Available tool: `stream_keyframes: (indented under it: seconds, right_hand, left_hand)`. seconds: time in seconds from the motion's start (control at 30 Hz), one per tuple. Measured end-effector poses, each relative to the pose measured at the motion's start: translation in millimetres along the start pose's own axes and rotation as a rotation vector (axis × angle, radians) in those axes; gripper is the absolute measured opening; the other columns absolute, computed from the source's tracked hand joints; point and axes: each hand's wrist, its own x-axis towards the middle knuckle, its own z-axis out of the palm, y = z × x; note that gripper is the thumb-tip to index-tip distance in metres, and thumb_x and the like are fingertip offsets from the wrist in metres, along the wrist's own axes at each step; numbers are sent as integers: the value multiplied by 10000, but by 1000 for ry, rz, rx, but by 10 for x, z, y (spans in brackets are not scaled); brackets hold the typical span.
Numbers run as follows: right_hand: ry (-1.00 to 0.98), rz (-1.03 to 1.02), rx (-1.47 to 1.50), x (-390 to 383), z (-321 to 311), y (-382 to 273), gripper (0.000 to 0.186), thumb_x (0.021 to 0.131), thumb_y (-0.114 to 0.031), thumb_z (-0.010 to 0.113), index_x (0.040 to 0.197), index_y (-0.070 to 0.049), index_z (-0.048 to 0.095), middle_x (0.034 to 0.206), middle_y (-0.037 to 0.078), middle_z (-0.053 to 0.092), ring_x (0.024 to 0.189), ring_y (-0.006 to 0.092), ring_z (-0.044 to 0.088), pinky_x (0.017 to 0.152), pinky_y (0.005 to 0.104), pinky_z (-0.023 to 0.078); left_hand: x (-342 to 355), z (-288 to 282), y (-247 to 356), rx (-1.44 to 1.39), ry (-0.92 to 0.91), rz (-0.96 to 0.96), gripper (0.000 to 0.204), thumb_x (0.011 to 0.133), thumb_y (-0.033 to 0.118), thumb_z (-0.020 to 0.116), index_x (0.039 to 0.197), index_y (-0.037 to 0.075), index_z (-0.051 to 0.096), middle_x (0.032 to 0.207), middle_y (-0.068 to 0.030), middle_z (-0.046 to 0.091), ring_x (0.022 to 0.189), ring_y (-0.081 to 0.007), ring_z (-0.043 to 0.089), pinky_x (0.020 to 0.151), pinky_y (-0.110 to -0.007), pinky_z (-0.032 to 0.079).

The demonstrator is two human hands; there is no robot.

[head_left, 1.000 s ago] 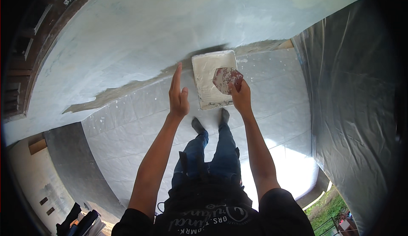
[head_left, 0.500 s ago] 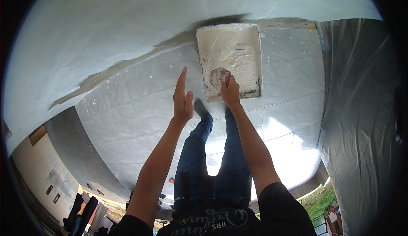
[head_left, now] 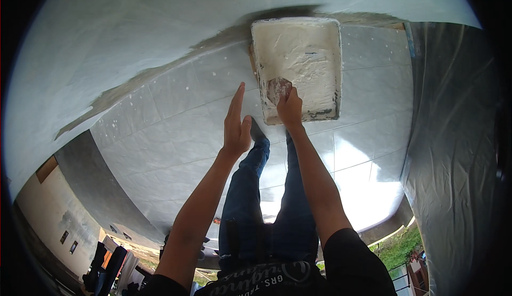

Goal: The person applies white putty to a wall using a putty knife spatula.

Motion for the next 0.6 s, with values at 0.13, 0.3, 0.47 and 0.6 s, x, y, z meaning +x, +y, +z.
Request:
stream_keyframes:
  seconds: [0.13, 0.3, 0.47, 0.6]
  right_hand:
    - [-22, -38, 7, 77, -84, 76, 234, 890, -67, 591, 1066, 52, 494, 870, 332, 656, 840, 502, 655, 741, 554, 519]
    - [-4, -30, 12, 105, -131, 111, 231, 873, -55, 598, 1054, 53, 504, 872, 327, 660, 840, 498, 660, 737, 538, 528]
    - [38, -59, 61, 143, -180, 158, 225, 867, -55, 605, 1045, 49, 515, 846, 299, 665, 821, 474, 675, 725, 512, 534]
    - [108, -74, 111, 170, -219, 124, 228, 869, -59, 612, 1049, 49, 523, 845, 292, 668, 820, 467, 679, 719, 507, 532]
  left_hand:
    - [22, 112, -20, 1, 7, 2, 648, 922, 197, 358, 1512, -67, 304, 1560, -253, 355, 1467, -387, 318, 1209, -468, 223]
    - [18, 163, -56, 4, 15, 8, 637, 960, 249, 349, 1513, -64, 304, 1559, -251, 358, 1464, -384, 324, 1204, -468, 231]
    - [3, 247, -85, 4, 13, 1, 638, 980, 285, 341, 1517, -57, 302, 1560, -244, 360, 1464, -378, 327, 1202, -466, 233]
    - [-15, 262, -86, 7, 2, -7, 638, 983, 287, 339, 1518, -56, 299, 1561, -243, 359, 1464, -378, 326, 1202, -465, 233]
